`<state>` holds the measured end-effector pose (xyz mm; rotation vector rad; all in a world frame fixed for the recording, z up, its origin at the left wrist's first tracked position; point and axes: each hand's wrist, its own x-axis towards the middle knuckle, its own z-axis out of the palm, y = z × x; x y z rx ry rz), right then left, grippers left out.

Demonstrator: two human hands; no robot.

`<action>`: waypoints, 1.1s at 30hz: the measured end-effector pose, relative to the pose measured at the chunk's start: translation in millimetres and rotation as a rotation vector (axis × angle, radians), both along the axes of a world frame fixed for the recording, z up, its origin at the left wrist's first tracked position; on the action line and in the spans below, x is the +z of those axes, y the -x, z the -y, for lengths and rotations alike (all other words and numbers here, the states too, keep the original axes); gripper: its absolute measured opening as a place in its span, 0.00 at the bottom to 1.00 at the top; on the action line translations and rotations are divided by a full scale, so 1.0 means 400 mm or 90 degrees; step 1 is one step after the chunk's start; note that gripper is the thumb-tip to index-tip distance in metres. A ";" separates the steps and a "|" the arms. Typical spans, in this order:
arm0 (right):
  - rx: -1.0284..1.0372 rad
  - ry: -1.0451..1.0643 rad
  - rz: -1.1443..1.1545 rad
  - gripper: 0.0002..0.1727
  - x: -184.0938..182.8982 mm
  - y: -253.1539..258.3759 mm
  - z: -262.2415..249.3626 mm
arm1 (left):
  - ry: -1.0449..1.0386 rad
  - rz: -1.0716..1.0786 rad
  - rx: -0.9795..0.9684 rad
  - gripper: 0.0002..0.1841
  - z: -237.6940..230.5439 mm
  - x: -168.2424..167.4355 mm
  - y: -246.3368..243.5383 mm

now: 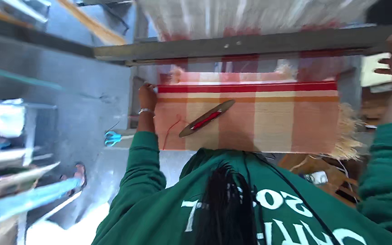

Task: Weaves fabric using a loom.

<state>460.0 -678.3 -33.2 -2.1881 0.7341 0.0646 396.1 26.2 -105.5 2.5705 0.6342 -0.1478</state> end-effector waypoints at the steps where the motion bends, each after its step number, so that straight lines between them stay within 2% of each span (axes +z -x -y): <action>1: -0.041 0.000 -0.003 0.52 0.023 -0.002 -0.022 | 0.005 0.006 -0.004 0.21 0.010 -0.004 -0.001; 3: -0.065 0.009 0.005 0.54 0.036 -0.009 -0.027 | 0.016 0.024 0.008 0.22 0.030 -0.022 -0.005; 7: -0.058 0.041 0.012 0.57 0.005 -0.032 0.030 | 0.011 0.057 0.075 0.23 0.046 -0.064 -0.016; 17: -0.074 0.062 0.008 0.59 -0.010 -0.051 0.047 | -0.047 0.083 0.174 0.22 0.075 -0.088 -0.040; 33: -0.076 0.060 0.016 0.59 -0.007 -0.056 0.048 | -0.074 0.085 0.226 0.21 0.093 -0.087 -0.042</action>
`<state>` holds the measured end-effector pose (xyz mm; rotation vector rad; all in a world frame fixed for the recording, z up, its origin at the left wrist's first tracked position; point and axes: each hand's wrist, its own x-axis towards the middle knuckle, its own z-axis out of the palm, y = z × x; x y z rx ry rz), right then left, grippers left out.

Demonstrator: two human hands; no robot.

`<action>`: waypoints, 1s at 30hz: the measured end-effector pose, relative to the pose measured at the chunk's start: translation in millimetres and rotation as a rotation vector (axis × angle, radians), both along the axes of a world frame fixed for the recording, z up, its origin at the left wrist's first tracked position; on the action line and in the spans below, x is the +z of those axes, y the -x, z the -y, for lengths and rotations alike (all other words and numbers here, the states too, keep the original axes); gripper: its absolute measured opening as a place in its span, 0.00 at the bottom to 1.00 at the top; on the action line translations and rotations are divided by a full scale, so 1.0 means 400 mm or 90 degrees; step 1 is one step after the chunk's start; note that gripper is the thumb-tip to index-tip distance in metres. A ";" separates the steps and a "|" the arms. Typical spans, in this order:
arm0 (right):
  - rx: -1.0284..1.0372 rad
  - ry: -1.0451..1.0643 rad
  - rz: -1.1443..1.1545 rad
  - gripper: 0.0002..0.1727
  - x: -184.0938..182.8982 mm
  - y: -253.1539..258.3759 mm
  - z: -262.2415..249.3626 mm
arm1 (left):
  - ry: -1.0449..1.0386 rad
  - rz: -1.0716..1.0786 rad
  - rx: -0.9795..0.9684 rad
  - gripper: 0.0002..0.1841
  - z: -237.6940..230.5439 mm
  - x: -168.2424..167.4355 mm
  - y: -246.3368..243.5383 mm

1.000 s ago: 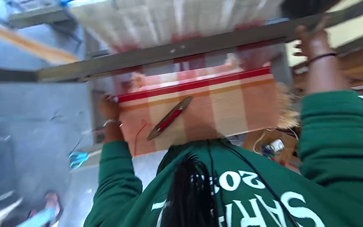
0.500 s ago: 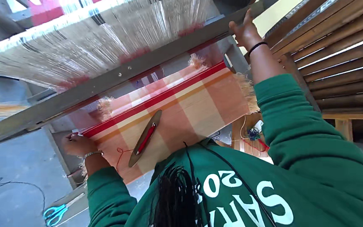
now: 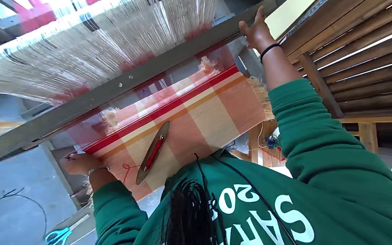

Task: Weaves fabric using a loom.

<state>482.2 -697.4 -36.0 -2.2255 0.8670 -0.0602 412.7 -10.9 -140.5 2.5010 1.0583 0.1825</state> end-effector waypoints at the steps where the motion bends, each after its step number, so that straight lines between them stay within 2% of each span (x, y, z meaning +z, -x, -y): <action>1: -0.001 -0.001 -0.001 0.59 0.001 0.001 -0.001 | 0.003 0.004 0.010 0.22 0.001 0.002 0.002; 10: -0.007 0.000 -0.010 0.59 -0.008 -0.002 0.003 | 0.018 0.031 0.020 0.21 -0.012 0.004 0.015; 16: -0.010 -0.005 0.012 0.59 -0.008 0.005 0.001 | 0.042 0.026 -0.081 0.21 -0.024 0.017 0.037; 19: -0.007 -0.046 0.104 0.58 -0.032 0.025 0.009 | 0.071 0.044 -0.123 0.23 -0.016 0.032 0.056; 23: -0.053 -0.246 0.353 0.53 -0.094 0.067 0.010 | 0.145 0.089 -0.145 0.23 -0.029 0.037 0.081; 25: -0.090 -0.211 0.409 0.50 -0.131 0.083 0.009 | 0.181 0.106 -0.144 0.23 -0.027 0.042 0.087; 28: -0.135 -0.113 0.332 0.44 -0.159 0.106 0.008 | 0.224 0.125 -0.154 0.24 -0.024 0.042 0.087; 30: -0.105 -0.089 0.248 0.31 -0.162 0.123 0.010 | 0.234 0.115 -0.151 0.26 -0.016 0.048 0.085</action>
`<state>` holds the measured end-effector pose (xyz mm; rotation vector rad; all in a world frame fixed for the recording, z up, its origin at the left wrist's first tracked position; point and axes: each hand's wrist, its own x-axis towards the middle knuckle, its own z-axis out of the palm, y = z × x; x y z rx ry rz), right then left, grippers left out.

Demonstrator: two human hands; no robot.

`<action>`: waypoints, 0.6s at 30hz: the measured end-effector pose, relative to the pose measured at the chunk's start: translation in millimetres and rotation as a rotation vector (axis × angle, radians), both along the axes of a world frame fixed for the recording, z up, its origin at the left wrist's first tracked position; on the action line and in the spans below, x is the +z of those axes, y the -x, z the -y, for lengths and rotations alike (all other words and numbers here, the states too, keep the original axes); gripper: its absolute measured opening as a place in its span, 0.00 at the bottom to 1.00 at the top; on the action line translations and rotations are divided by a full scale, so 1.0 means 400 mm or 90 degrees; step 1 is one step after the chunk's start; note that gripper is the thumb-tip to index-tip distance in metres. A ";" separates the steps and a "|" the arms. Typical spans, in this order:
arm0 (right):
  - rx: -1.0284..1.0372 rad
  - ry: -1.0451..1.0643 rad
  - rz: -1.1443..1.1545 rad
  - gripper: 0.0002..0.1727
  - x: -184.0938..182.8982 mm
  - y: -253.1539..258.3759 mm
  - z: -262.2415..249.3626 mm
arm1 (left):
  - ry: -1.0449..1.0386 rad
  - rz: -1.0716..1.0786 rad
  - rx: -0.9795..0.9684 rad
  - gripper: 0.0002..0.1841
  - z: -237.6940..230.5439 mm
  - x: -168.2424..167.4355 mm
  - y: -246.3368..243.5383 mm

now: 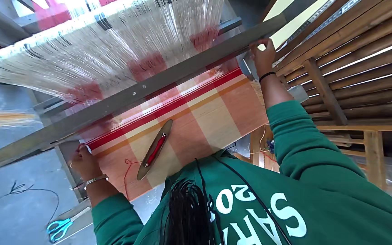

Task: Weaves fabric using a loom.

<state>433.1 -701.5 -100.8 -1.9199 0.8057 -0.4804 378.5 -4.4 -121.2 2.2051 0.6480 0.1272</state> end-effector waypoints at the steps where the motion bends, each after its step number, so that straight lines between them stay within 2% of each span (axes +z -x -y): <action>1: 0.018 -0.010 -0.018 0.25 -0.004 0.006 0.004 | -0.004 -0.006 0.003 0.27 0.003 0.001 0.000; 3: 0.058 -0.054 -0.023 0.20 -0.010 0.024 0.011 | -0.019 -0.011 0.005 0.29 -0.008 -0.013 -0.001; 6: 0.117 -0.136 -0.017 0.22 0.016 0.042 0.015 | -0.058 -0.028 0.020 0.37 -0.018 -0.021 -0.003; 9: 0.151 -0.209 -0.042 0.34 0.050 0.051 0.007 | -0.133 -0.089 0.087 0.45 0.024 0.041 0.011; 12: 0.147 -0.184 -0.056 0.36 0.049 0.047 0.012 | -0.303 -0.003 0.178 0.41 0.088 0.110 0.015; 13: 0.145 -0.165 -0.056 0.36 0.042 0.041 0.015 | -0.346 0.079 0.152 0.39 0.114 0.131 0.008; 15: 0.145 -0.132 -0.049 0.36 0.030 0.021 0.021 | -0.388 0.248 -0.017 0.38 0.164 0.165 -0.032; 16: 0.144 -0.118 -0.048 0.36 0.026 0.009 0.021 | -0.402 0.295 -0.123 0.39 0.189 0.182 -0.069; 18: 0.133 -0.107 -0.046 0.36 0.022 -0.012 0.010 | -0.419 0.288 -0.302 0.44 0.262 0.215 -0.156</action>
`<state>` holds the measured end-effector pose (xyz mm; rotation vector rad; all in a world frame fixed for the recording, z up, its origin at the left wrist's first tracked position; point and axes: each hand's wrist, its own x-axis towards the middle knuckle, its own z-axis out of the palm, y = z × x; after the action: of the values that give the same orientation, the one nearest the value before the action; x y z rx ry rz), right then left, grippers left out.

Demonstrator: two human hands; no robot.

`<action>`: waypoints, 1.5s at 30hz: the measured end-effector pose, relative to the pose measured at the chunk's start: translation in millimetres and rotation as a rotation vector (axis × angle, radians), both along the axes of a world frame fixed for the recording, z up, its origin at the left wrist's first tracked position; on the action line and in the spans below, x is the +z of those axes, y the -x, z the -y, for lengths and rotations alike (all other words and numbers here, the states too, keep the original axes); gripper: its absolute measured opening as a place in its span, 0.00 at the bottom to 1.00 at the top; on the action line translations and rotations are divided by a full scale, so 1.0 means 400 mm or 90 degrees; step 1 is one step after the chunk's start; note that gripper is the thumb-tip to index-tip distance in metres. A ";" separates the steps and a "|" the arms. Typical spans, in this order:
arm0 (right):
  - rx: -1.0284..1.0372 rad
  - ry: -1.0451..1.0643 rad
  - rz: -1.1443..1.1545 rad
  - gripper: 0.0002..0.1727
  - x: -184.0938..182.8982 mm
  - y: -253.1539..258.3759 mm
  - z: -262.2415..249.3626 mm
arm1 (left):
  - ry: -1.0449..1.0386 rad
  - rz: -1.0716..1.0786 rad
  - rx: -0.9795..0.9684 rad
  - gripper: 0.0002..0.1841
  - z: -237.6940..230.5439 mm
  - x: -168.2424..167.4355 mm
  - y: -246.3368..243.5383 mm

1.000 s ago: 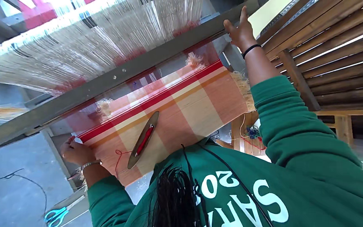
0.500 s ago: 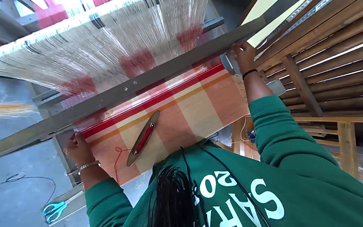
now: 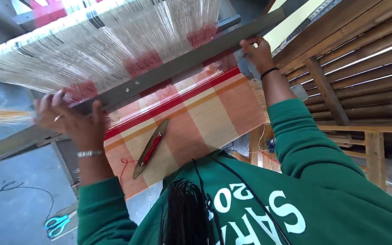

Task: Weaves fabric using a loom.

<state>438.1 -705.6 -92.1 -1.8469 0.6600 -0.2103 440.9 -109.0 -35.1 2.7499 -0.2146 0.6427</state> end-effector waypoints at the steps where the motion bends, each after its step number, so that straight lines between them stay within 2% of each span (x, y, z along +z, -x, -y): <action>1: -0.003 -0.007 -0.002 0.36 0.001 -0.009 -0.008 | -0.022 -0.044 -0.032 0.45 0.037 0.007 -0.042; 3: 0.015 -0.048 -0.031 0.35 0.018 -0.020 -0.020 | -0.050 -0.097 -0.044 0.45 0.084 -0.002 -0.117; 5: 0.055 -0.081 -0.102 0.30 0.025 -0.014 -0.017 | -0.023 -0.140 -0.011 0.45 0.094 0.001 -0.165; 7: 0.076 -0.056 -0.171 0.22 -0.009 0.008 -0.005 | 0.018 -0.166 0.027 0.45 0.091 0.017 -0.183; 9: 0.075 -0.043 -0.221 0.19 -0.047 0.025 0.005 | 0.029 -0.164 0.055 0.43 0.085 0.020 -0.195; 13: 0.091 -0.107 -0.228 0.19 -0.070 0.050 0.000 | 0.012 -0.170 0.070 0.39 0.086 0.013 -0.211; 23: 0.145 -0.157 -0.315 0.10 -0.035 0.007 0.033 | 0.011 -0.170 0.116 0.38 0.089 0.007 -0.228; 32: 0.124 -0.113 -0.408 0.09 -0.017 -0.031 0.018 | 0.010 -0.147 0.111 0.37 0.073 -0.006 -0.236; 35: 0.061 -0.143 -0.391 0.07 -0.020 -0.019 0.002 | 0.017 -0.140 0.109 0.38 0.071 -0.010 -0.238; 41: -0.108 -0.244 -0.251 0.12 -0.062 0.040 -0.056 | 0.023 -0.128 0.096 0.39 0.063 -0.017 -0.242; 43: -0.157 -0.284 -0.205 0.10 -0.087 0.045 -0.057 | 0.027 -0.130 0.095 0.38 0.064 -0.014 -0.241; 45: -0.150 -0.303 -0.193 0.10 -0.089 0.056 -0.048 | 0.026 -0.129 0.100 0.38 0.067 -0.014 -0.240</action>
<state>415.7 -686.3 -127.7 -1.3507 1.0414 0.0759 537.0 -135.8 -40.6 2.7862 0.0602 0.3968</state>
